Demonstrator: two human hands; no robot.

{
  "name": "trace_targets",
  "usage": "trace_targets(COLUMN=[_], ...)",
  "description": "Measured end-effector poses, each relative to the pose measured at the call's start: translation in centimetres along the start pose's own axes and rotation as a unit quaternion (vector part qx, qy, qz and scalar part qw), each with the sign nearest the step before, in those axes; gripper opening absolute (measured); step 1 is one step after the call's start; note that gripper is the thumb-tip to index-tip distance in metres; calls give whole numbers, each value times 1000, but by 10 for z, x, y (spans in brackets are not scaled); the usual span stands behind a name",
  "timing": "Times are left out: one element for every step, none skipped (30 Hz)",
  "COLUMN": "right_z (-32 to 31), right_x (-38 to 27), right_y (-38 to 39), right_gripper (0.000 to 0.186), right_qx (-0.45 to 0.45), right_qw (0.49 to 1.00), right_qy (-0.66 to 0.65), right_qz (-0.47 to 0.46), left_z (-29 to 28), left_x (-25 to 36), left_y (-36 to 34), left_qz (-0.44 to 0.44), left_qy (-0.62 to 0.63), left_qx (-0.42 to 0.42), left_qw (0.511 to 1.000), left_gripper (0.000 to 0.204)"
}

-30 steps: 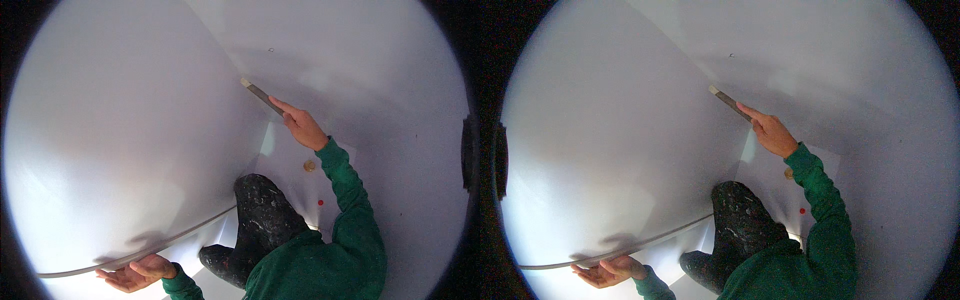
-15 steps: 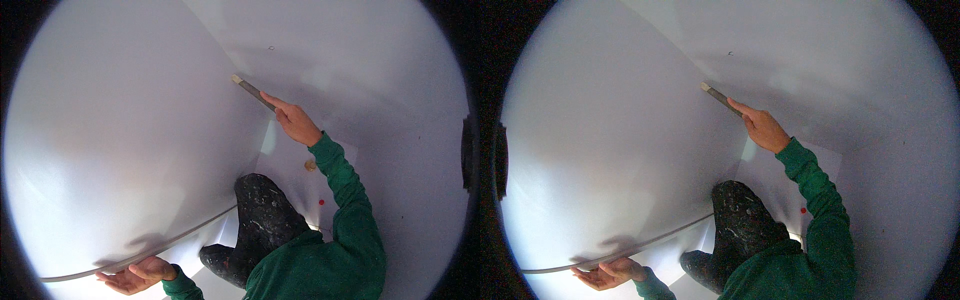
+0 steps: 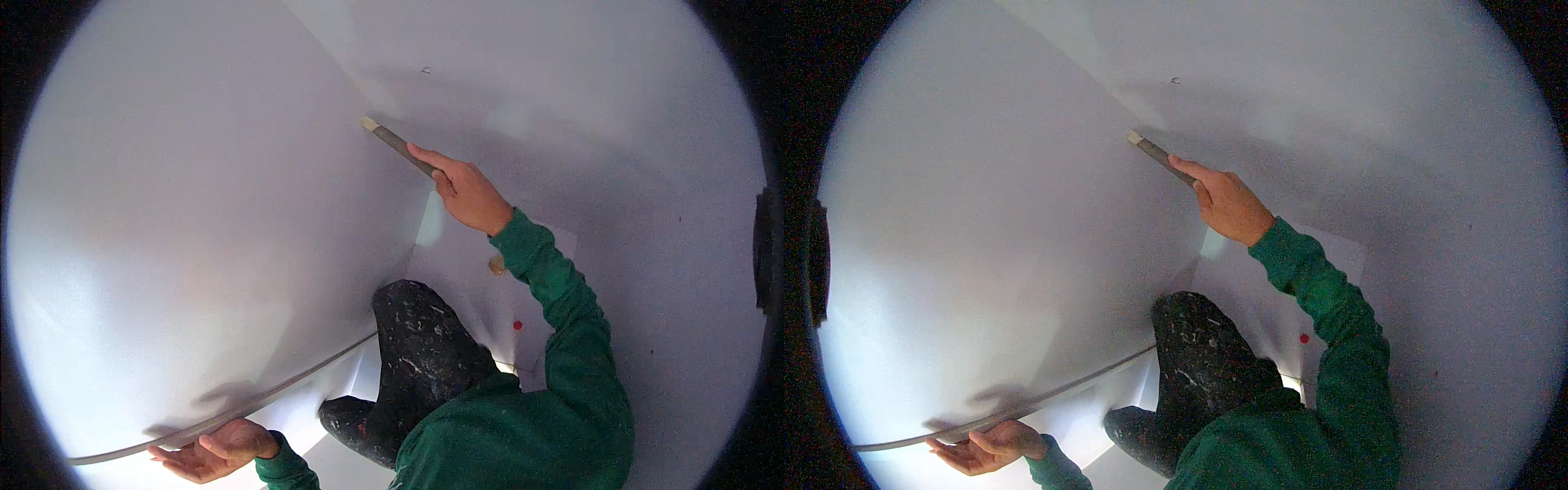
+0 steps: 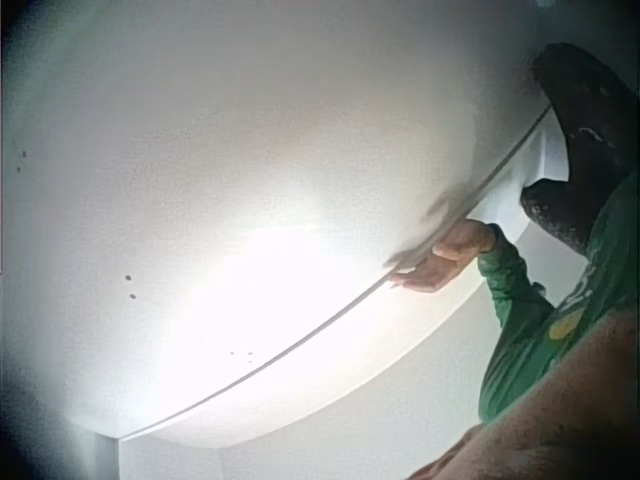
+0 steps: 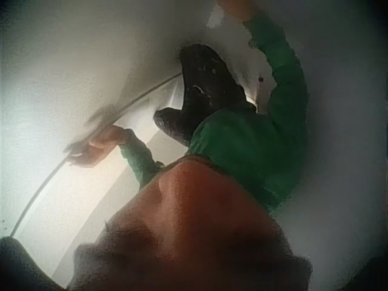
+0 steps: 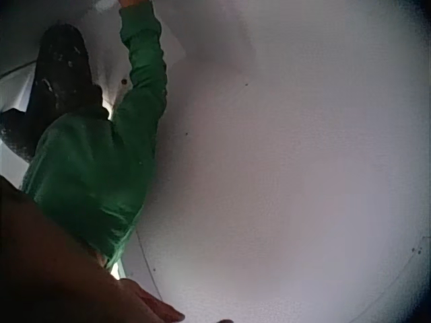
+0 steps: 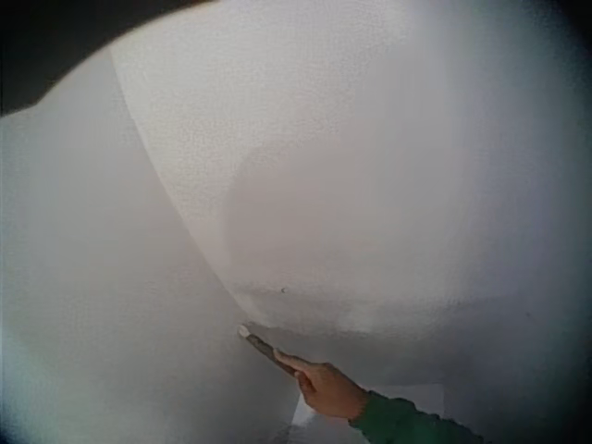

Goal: The person installs small white plastic fittings into pre-drilled holes on the interior of a white cabinet, then uses a wooden dowel to tap them into place. The person handles a small bottle of yellow liquid, a red cap, and a wooden dowel while working inside the cabinet.

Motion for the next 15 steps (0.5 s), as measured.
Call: trace_targets(right_z=[1, 0, 0, 3, 9, 17, 22, 30, 37, 44, 53, 63, 76, 86, 98], right_x=[6, 17, 16, 26, 26, 27, 31, 31, 39, 44, 37, 26, 19, 12, 6], right_y=[-3, -8, -9, -9, -10, -10, -1, 10, 25, 39, 43, 50, 58, 73, 83], right_gripper=[55, 55, 55, 55, 55, 55, 52, 50, 48, 44, 40, 37, 33, 32, 30], right_qx=[14, 33, 48, 22, -7, -36, 3, 38, 74, 72, 26, -18, -104, -186, -236], right_qw=[1000, 998, 996, 995, 988, 974, 974, 973, 971, 982, 991, 996, 993, 982, 969], right_qy=[0, 2, 5, -70, -146, -219, -225, -225, -226, -175, -125, -76, -28, 16, 61], right_qz=[-25, -51, -80, -68, -57, -47, -13, 10, 36, -9, -28, -49, -45, -34, -33], left_z=[-1, 1, 0, 0, -2, -2, -2, -4, -5, -11, -18, -23, -26, -31, -26], left_x=[0, 1, 0, 0, -3, -6, -7, -5, -3, 0, 3, 5, 9, 11, 21], left_y=[0, -2, -1, 1, 0, 1, 5, 4, 6, 10, 18, 27, 41, 63, 85], left_qz=[4, 9, 7, 5, 3, -6, -15, -23, -19, -11, -3, 0, -53, -69, -95], left_qy=[-4, -4, -4, -4, -8, -13, -20, -32, -46, -41, -37, -31, -23, 14, 33], left_qx=[-4, -4, -6, -7, -8, -13, -17, -12, -46, -54, -64, -84, -123, -167, -223], left_qw=[1000, 1000, 1000, 1000, 1000, 1000, 1000, 999, 998, 998, 997, 996, 991, 983, 970], left_gripper=[59, 59, 60, 62, 63, 66, 69, 72, 71, 70, 70, 69, 68, 69, 67])
Point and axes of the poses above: each hand's wrist, its own y-axis away from the middle knuckle, its own z-axis out of the palm, x = y × z, the point moved 8 cm from there along -y, towards the middle knuckle, and after that the axes turned 11 degrees about -x, right-handed, at the moved point
